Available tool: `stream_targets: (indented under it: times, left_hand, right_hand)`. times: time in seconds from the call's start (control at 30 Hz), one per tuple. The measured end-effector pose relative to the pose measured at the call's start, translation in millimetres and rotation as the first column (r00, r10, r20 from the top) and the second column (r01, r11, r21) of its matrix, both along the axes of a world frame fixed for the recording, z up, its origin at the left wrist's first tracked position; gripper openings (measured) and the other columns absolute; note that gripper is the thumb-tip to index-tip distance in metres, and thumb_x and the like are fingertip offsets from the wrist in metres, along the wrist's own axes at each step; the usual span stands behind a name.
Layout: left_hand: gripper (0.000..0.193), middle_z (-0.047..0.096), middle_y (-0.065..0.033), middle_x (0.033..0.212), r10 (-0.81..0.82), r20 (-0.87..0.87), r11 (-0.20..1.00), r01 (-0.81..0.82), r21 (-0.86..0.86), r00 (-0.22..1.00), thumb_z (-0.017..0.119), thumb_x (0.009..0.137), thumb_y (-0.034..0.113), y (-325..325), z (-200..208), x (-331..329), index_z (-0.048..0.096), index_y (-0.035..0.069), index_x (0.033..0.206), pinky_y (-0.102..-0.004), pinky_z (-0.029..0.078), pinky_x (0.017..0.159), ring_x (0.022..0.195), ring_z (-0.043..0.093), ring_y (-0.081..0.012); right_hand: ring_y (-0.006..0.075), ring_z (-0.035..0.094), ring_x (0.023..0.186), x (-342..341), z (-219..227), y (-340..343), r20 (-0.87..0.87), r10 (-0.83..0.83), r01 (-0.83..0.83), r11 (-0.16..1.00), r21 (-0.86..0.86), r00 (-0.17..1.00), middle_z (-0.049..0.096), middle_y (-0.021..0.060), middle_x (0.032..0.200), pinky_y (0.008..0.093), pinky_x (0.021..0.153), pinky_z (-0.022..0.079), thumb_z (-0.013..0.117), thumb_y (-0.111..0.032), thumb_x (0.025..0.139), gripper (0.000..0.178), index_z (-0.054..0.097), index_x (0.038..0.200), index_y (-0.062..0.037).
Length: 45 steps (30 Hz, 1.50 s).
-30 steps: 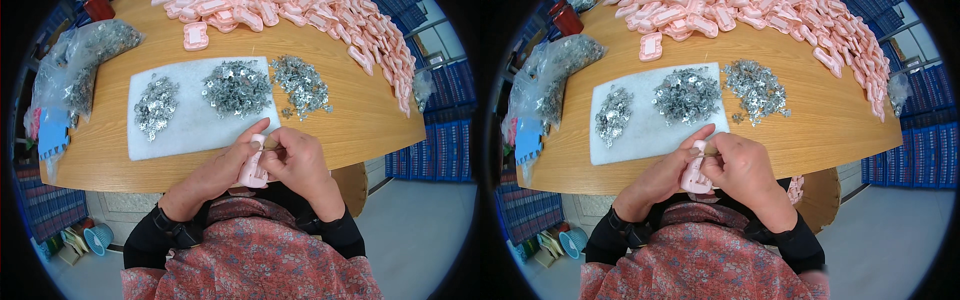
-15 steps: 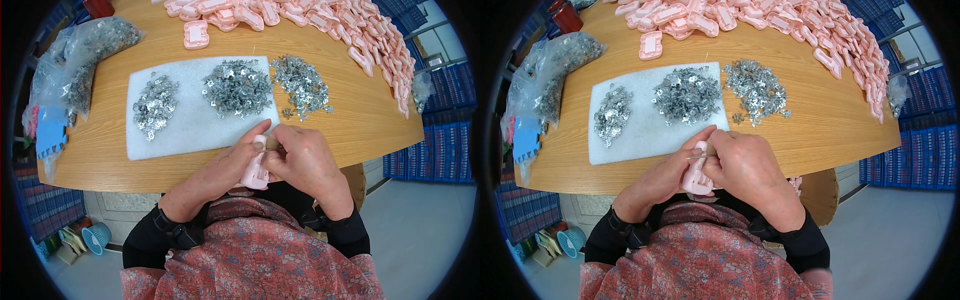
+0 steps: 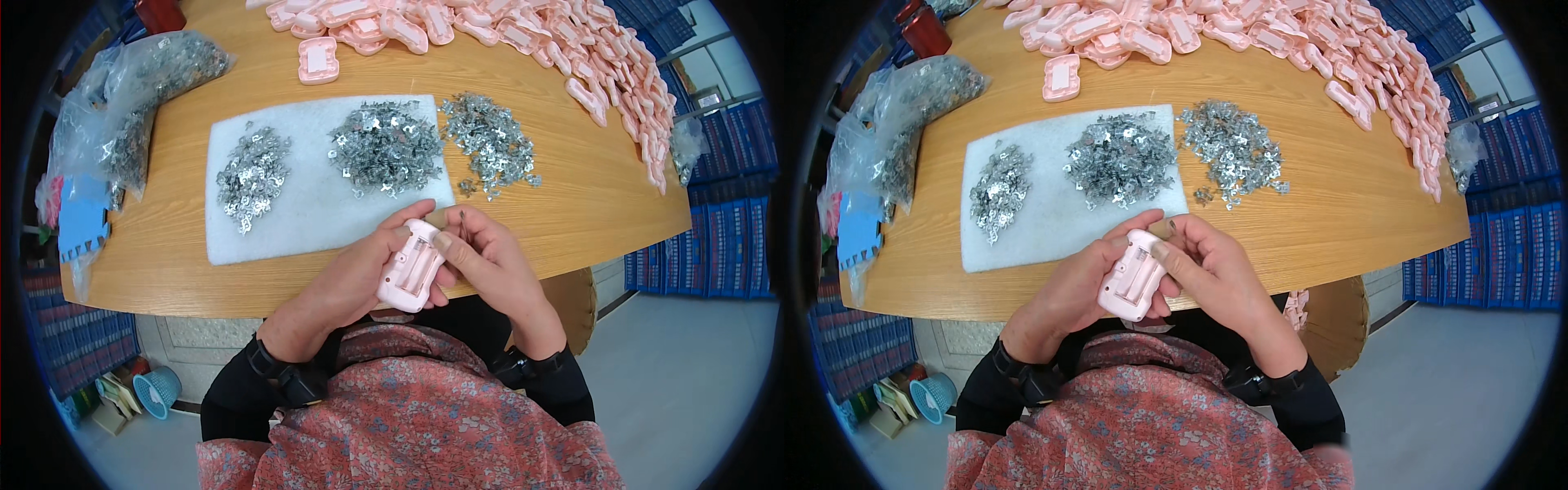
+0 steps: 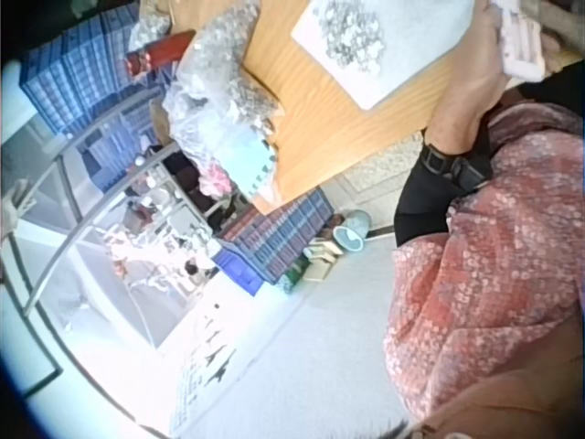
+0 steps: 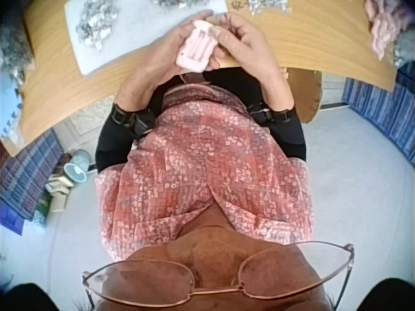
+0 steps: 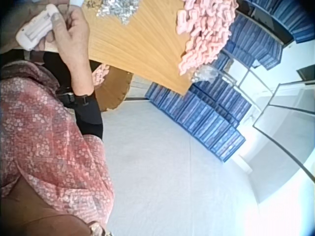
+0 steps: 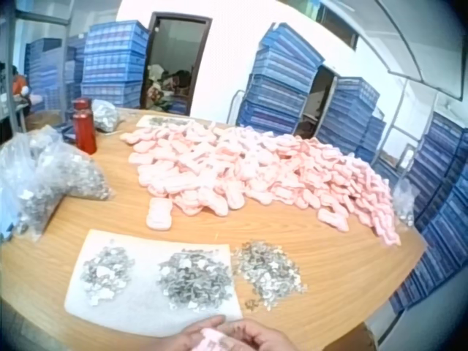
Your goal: The person assembles small pink plastic cases by inserting metal components into them using a small tool. They repeatedly pick up a case, insert a metal piece, and place the finished unit on the table. The workspace contains piles of pink cases and metal parts.
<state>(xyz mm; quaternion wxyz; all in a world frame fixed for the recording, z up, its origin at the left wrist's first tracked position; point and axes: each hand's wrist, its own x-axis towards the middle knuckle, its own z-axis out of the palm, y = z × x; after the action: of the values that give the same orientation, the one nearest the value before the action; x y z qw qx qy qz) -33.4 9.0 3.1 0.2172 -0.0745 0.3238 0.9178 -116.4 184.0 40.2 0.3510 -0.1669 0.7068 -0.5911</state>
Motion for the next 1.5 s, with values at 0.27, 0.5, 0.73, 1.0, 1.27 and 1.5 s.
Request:
stream_targets:
  times: [0.27,0.5,0.73,1.0,1.27,1.5]
  left_hand:
    - [0.040,0.066,-0.0043,0.093,-0.045,-0.232,0.644,-0.150,-0.751,0.972,0.047,0.099,0.013,-2.8,11.7,8.8,0.050,0.002,0.137,-0.0314,0.054,0.073,0.080,0.064,-0.0123]
    - [0.029,0.065,-0.0115,0.086,-0.277,-0.357,0.277,-0.281,-0.919,0.892,0.046,0.099,0.013,3.9,26.0,3.6,0.052,0.000,0.124,-0.0392,0.051,0.067,0.074,0.064,-0.0212]
    - [0.034,0.055,-0.0062,0.081,0.052,-0.060,0.976,-0.064,-0.207,0.997,0.037,0.103,0.022,-5.9,1.4,4.5,0.048,0.001,0.126,-0.0341,0.049,0.062,0.069,0.055,-0.0164]
    - [0.040,0.047,-0.0006,0.079,0.031,0.040,0.998,-0.028,-0.052,0.999,0.050,0.102,0.036,-2.2,15.4,6.6,0.051,0.003,0.124,-0.0314,0.047,0.062,0.065,0.048,-0.0119]
    - [0.041,0.046,0.0003,0.078,-0.051,0.049,0.998,0.049,0.030,0.998,0.053,0.099,0.042,-2.3,8.3,7.8,0.051,0.006,0.118,-0.0300,0.042,0.062,0.064,0.046,-0.0126]
    - [0.041,0.050,-0.0012,0.081,0.022,0.104,0.999,-0.026,0.038,0.994,0.048,0.100,0.036,-8.8,10.8,15.5,0.050,0.003,0.126,-0.0291,0.042,0.059,0.062,0.049,-0.0143]
  right_hand:
    - [-0.0001,0.050,0.071,2.1,-2.5,6.1,0.073,0.000,0.001,1.000,-0.014,0.997,0.056,-0.0065,0.082,0.0184,0.062,0.043,0.062,-0.013,0.097,0.018,0.059,0.110,-0.0010]
    - [0.0002,0.048,0.070,8.6,-2.6,10.4,-0.082,0.006,-0.006,1.000,0.006,0.997,0.052,-0.0049,0.079,0.0183,0.061,0.041,0.064,-0.012,0.096,0.019,0.056,0.110,-0.0013]
    - [0.0016,0.048,0.068,7.7,1.8,8.6,0.005,-0.083,0.082,0.975,-0.208,0.997,0.053,-0.0051,0.078,0.0190,0.061,0.041,0.065,-0.009,0.095,0.021,0.055,0.110,-0.0007]
    - [0.0009,0.045,0.070,8.1,-6.2,2.2,-0.209,-0.029,-0.006,0.986,-0.165,0.977,0.050,-0.0061,0.079,0.0186,0.062,0.039,0.069,-0.006,0.091,0.023,0.059,0.111,-0.0019]
    - [0.0021,0.043,0.066,-3.2,-6.2,3.6,-0.245,0.037,-0.038,0.999,0.000,0.969,0.049,-0.0069,0.069,0.0201,0.060,0.039,0.075,-0.011,0.088,0.017,0.068,0.099,0.0004]
    - [0.0023,0.049,0.070,-6.2,-6.7,13.2,-0.256,-0.040,0.038,0.999,-0.013,0.966,0.055,-0.0059,0.076,0.0203,0.066,0.043,0.072,-0.011,0.089,0.019,0.069,0.105,-0.0006]
